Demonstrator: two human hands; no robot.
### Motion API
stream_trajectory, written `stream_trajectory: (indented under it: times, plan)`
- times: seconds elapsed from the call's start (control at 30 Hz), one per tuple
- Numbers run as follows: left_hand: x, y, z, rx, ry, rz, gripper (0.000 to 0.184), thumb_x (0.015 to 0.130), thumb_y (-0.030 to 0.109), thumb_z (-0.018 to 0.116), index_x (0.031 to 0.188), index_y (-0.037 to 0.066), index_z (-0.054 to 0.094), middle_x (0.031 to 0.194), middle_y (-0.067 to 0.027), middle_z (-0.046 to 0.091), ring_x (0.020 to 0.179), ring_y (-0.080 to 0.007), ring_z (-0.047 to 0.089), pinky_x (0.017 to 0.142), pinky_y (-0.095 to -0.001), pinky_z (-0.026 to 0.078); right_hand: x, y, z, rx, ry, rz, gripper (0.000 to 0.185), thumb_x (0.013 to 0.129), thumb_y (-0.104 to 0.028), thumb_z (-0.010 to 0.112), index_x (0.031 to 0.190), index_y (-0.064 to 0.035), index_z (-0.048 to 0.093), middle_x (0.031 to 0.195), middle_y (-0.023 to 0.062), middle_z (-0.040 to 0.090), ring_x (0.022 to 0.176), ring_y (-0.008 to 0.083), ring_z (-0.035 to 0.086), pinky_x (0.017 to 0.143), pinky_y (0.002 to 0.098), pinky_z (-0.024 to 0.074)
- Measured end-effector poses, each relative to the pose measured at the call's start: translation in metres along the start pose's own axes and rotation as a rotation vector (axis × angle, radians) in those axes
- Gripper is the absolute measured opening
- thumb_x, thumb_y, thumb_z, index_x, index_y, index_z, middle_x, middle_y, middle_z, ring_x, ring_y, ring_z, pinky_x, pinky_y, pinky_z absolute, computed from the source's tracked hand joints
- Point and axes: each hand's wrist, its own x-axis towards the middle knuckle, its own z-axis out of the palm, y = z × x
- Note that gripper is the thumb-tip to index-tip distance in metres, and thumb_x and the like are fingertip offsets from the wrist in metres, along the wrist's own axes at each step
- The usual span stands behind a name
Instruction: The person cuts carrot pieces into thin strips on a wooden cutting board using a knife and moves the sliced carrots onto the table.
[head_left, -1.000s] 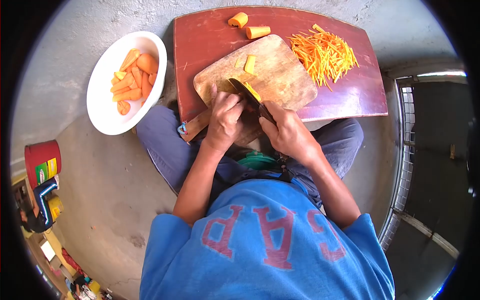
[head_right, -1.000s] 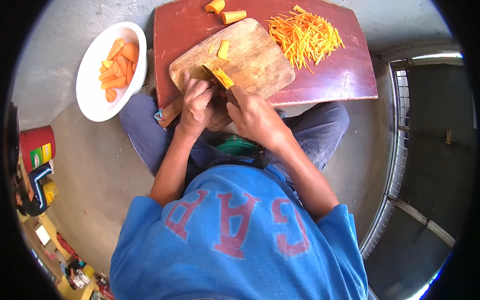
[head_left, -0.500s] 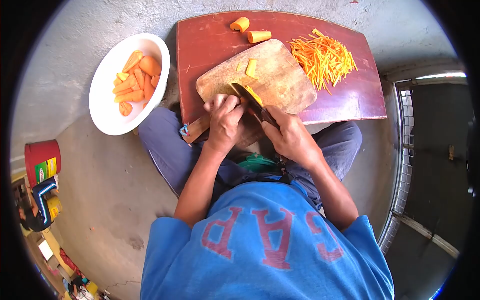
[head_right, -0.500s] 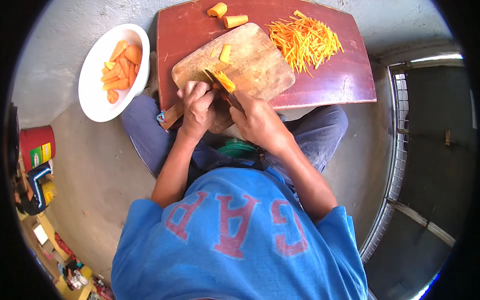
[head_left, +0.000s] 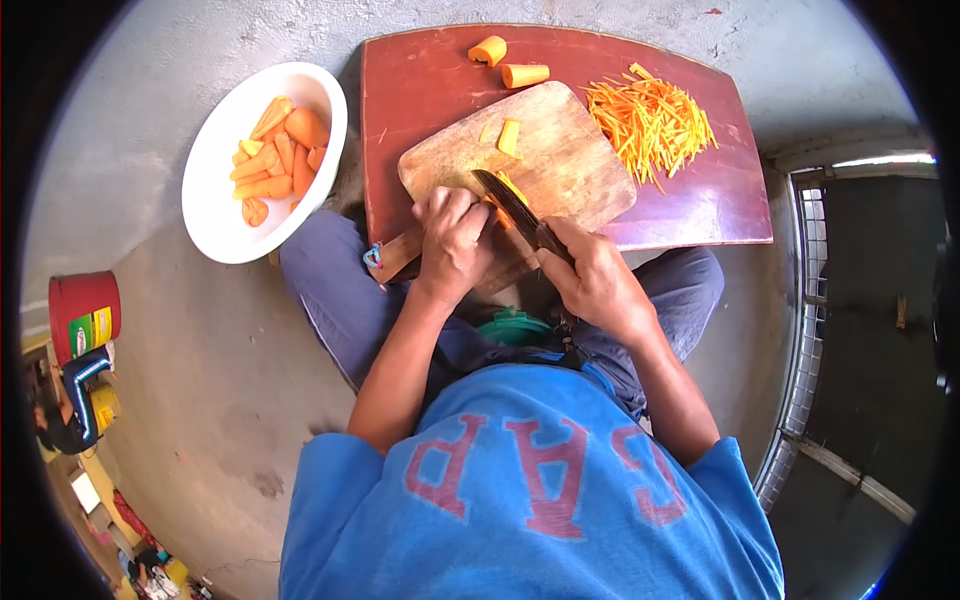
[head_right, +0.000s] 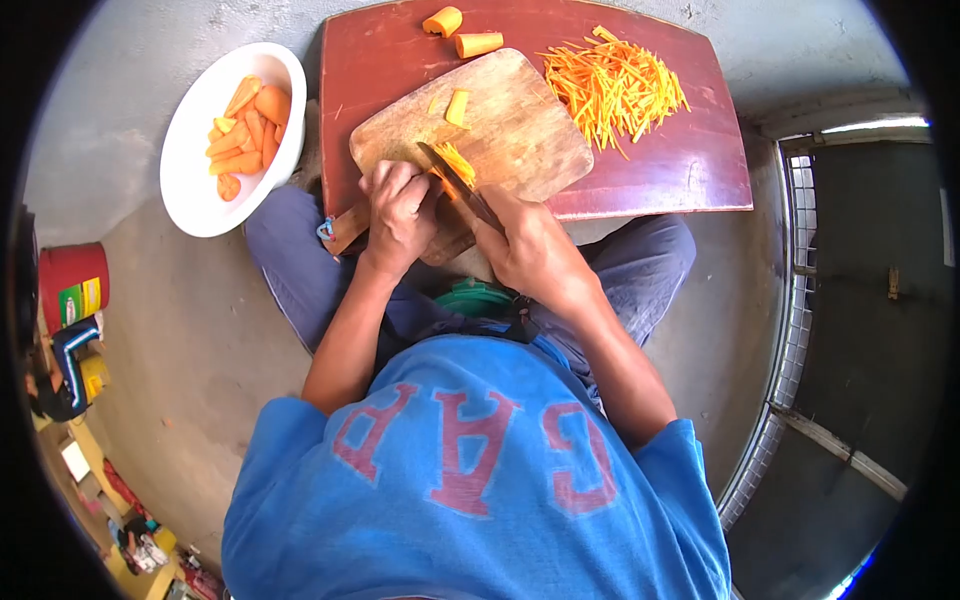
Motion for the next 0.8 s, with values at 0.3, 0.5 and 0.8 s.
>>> stream_trajectory:
  times: [0.3,0.5,0.8]
  plan:
    - [-0.001,-0.003,-0.003,0.075,-0.043,-0.011,0.013,0.085,0.002,0.081,0.097,0.007,0.079,0.100,-0.0053,0.068,0.100,-0.0309,0.062,0.094,-0.0491,0.045,0.012,0.015,0.011,-0.030,0.008,-0.086,0.021,0.106,-0.012,0.070,0.117,0.0042,0.064,0.096,0.0355,0.070,0.095,0.0583,0.071,0.080,0.0585,0.0554]
    - [0.006,0.007,-0.006,0.024,-0.001,-0.054,0.017,0.090,-0.001,0.082,0.105,0.007,0.080,0.100,-0.0065,0.069,0.102,-0.0316,0.064,0.095,-0.0484,0.046,-0.006,0.020,-0.007,0.106,0.103,0.100,0.023,0.107,-0.013,0.071,0.120,0.0042,0.066,0.089,0.0279,0.065,0.081,0.0372,0.068,0.078,0.0485,0.0550]
    - [-0.004,-0.003,-0.014,0.083,0.053,-0.099,0.026,0.089,0.003,0.087,0.113,0.009,0.082,0.107,-0.0067,0.068,0.105,-0.0325,0.063,0.101,-0.0502,0.045,-0.022,0.015,0.011,0.152,0.023,0.046,0.017,0.110,-0.013,0.068,0.115,0.0031,0.067,0.079,0.0123,0.059,0.068,0.0206,0.059,0.065,0.0411,0.0503]
